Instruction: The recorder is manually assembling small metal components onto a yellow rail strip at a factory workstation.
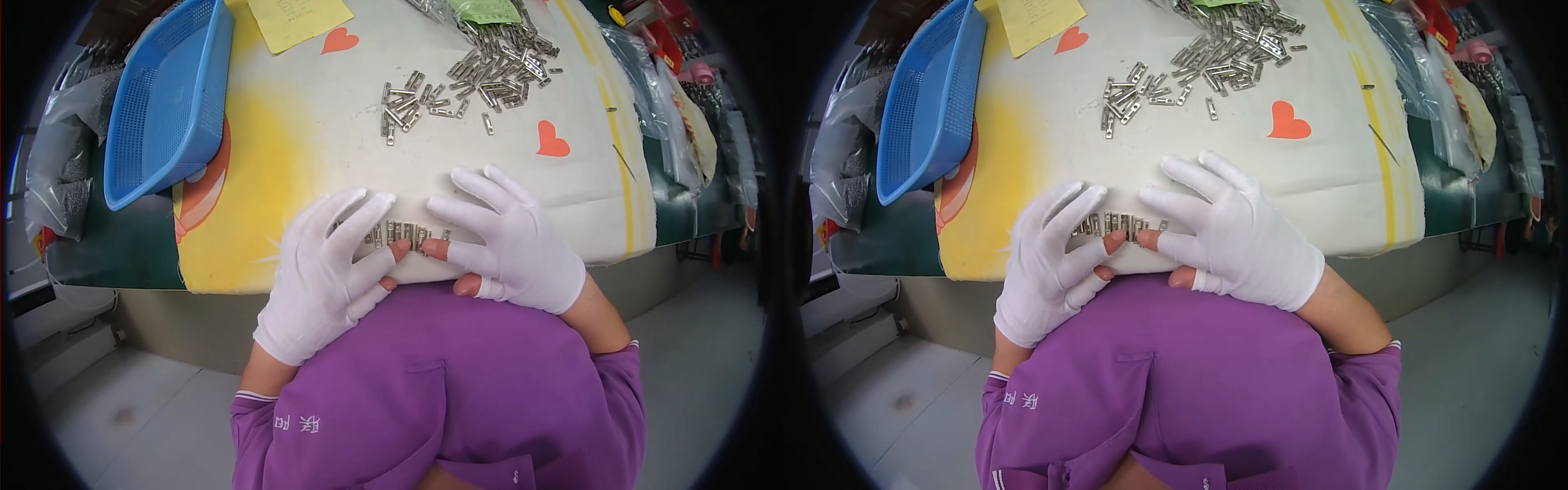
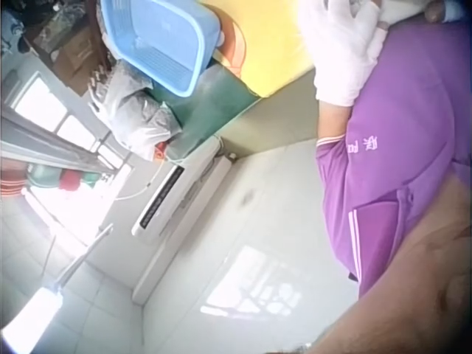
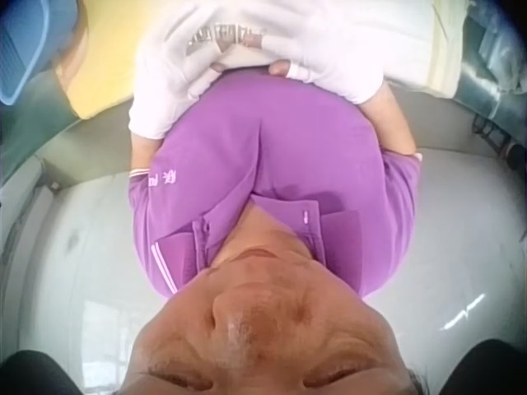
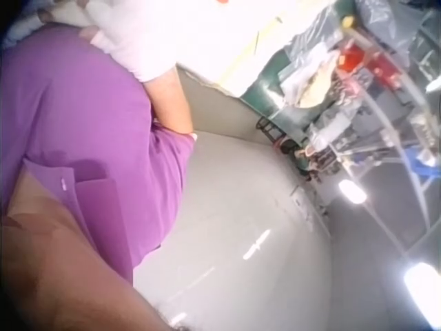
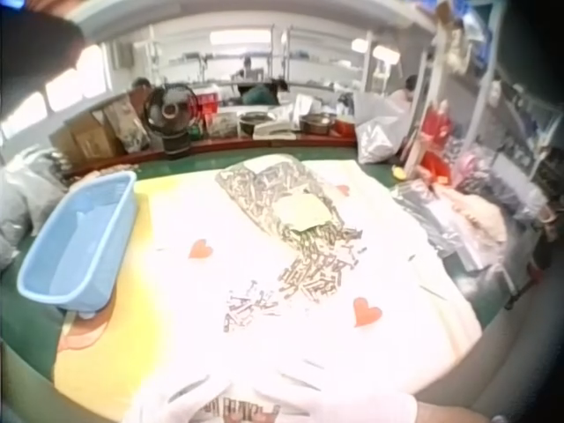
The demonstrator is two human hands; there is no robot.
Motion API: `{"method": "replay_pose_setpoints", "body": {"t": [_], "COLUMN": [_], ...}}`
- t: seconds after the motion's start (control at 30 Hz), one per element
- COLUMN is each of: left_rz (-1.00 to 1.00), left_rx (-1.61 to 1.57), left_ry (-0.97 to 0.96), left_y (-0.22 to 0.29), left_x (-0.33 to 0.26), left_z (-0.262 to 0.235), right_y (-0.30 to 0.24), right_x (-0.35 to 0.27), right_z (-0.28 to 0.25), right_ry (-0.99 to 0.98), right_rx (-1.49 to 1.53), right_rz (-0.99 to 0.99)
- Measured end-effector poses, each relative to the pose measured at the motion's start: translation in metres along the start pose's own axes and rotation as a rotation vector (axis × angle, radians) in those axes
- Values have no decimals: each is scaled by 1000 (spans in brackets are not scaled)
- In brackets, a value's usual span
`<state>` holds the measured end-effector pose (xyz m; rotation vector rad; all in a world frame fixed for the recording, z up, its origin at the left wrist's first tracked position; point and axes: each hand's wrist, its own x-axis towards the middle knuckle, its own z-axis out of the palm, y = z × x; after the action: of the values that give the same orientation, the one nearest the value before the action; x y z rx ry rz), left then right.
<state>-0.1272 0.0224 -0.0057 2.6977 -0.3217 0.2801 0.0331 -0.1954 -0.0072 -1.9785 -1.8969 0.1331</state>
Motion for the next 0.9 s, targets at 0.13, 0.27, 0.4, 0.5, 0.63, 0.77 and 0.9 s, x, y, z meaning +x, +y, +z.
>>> {"method": "replay_pose_setpoints", "body": {"t": [0.13,0.27,0.4,0.5,0.63,0.77,0.9], "left_rz": [-3,-6,-83,-107,-162,-142,-87], "left_rx": [2,-30,2,53,111,141,105], "left_ry": [3,25,94,141,223,205,132], "left_y": [0,-2,0,-6,-8,-13,-6], "left_x": [0,-2,-10,-17,-22,-25,-20], "left_z": [0,1,-6,-4,-4,-3,-4], "right_y": [2,2,-4,-3,-5,-2,2], "right_x": [0,-1,6,11,19,14,6], "right_z": [1,0,-5,-2,0,-1,-9], "right_ry": [5,-7,50,-10,-53,-81,-72], "right_rx": [15,20,46,7,-6,11,18], "right_rz": [-10,-10,14,-7,-15,2,2]}}
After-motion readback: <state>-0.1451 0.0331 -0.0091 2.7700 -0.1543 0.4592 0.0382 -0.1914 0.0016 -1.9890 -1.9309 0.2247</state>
